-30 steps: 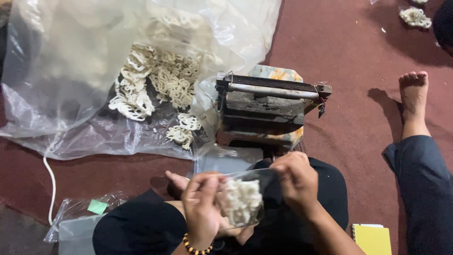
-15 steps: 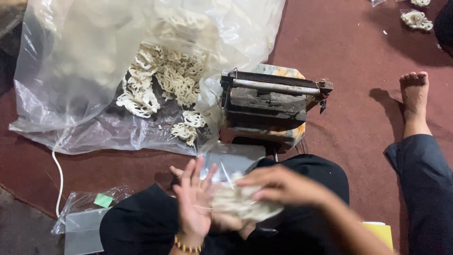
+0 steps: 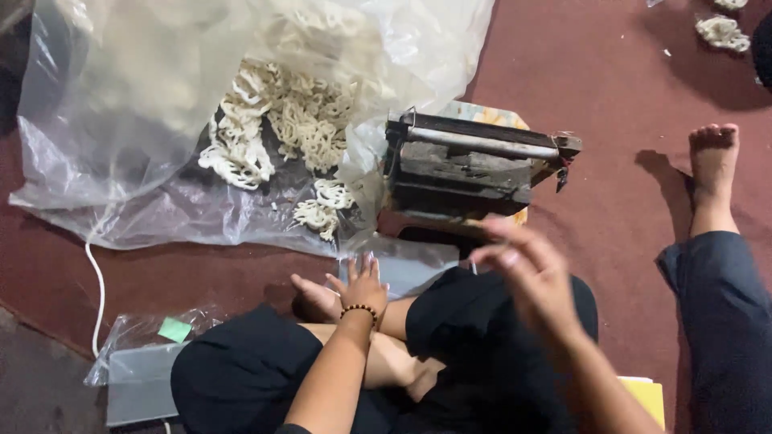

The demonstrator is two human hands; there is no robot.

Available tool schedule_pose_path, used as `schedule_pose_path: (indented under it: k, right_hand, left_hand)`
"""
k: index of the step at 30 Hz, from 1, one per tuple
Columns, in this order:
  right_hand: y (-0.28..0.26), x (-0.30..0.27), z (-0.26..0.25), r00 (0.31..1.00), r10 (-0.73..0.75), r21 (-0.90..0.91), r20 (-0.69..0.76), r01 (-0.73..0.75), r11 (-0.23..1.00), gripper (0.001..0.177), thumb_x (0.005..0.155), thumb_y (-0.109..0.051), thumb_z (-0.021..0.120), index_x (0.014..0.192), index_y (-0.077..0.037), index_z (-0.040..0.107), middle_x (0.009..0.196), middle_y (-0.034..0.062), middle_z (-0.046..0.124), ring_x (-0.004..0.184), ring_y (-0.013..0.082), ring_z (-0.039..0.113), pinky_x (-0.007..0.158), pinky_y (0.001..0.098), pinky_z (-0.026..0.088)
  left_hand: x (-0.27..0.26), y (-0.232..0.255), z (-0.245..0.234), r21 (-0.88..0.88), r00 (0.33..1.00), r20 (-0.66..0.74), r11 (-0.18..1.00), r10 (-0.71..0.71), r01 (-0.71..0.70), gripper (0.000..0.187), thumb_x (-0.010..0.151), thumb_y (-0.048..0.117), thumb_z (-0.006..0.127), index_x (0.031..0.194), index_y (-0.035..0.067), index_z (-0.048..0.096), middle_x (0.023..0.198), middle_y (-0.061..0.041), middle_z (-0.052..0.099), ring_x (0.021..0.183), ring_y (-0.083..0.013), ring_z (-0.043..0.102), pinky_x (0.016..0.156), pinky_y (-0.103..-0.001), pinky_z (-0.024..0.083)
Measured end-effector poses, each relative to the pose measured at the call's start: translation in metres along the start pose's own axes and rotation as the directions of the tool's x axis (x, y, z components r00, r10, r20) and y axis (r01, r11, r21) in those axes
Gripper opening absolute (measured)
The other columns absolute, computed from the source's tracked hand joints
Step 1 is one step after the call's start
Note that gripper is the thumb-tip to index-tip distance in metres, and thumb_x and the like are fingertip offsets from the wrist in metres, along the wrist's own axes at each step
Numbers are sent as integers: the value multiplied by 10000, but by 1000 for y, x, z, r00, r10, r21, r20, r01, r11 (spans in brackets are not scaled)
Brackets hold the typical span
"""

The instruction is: Packaging white lattice-shaped snacks into small plastic bags and sealing them using a manual heat sealer.

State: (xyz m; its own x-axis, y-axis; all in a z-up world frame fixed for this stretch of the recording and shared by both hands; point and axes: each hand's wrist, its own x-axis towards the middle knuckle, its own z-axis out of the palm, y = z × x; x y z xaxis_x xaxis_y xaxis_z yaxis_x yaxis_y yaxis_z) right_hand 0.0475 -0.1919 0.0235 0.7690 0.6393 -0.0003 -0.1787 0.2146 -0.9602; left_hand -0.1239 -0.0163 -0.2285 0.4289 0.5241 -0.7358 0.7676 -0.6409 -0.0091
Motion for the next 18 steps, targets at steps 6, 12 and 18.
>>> schedule_pose_path:
  k: [6, 12, 18]
  right_hand:
    - [46, -23, 17, 939, 23, -296, 344, 85, 952, 265, 897, -8, 680, 1138, 65, 761, 1172, 259, 741, 1071, 360, 741, 840, 484, 629]
    - [96, 19, 19, 869, 29, -613, 494, 325, 720, 890, 819, -114, 815, 1576, -12, 358, 1593, 283, 373, 1469, 488, 326, 1182, 618, 277]
    - [147, 43, 48, 567, 492, -566, 660, -55, 822, 123, 831, -50, 795, 875, -83, 685, 841, 14, 778, 843, 140, 670, 845, 371, 541]
  left_hand:
    - [-13, 6, -9, -344, 789, -614, 891, 25, -296, 375, 996, 226, 535, 1345, 266, 666, 1399, 83, 594, 1228, -246, 569, 999, -452, 490]
    - [-131, -16, -105, -774, 808, -588, 264, 38, -575, 716, 808, -37, 653, 1496, 90, 498, 945, -206, 764, 886, -350, 768, 764, -397, 624]
    - [-120, -104, -94, -452, 802, -579, 762, 146, -464, 230, 910, 299, 673, 1129, 363, 695, 972, 113, 807, 1000, -176, 760, 1143, -749, -61]
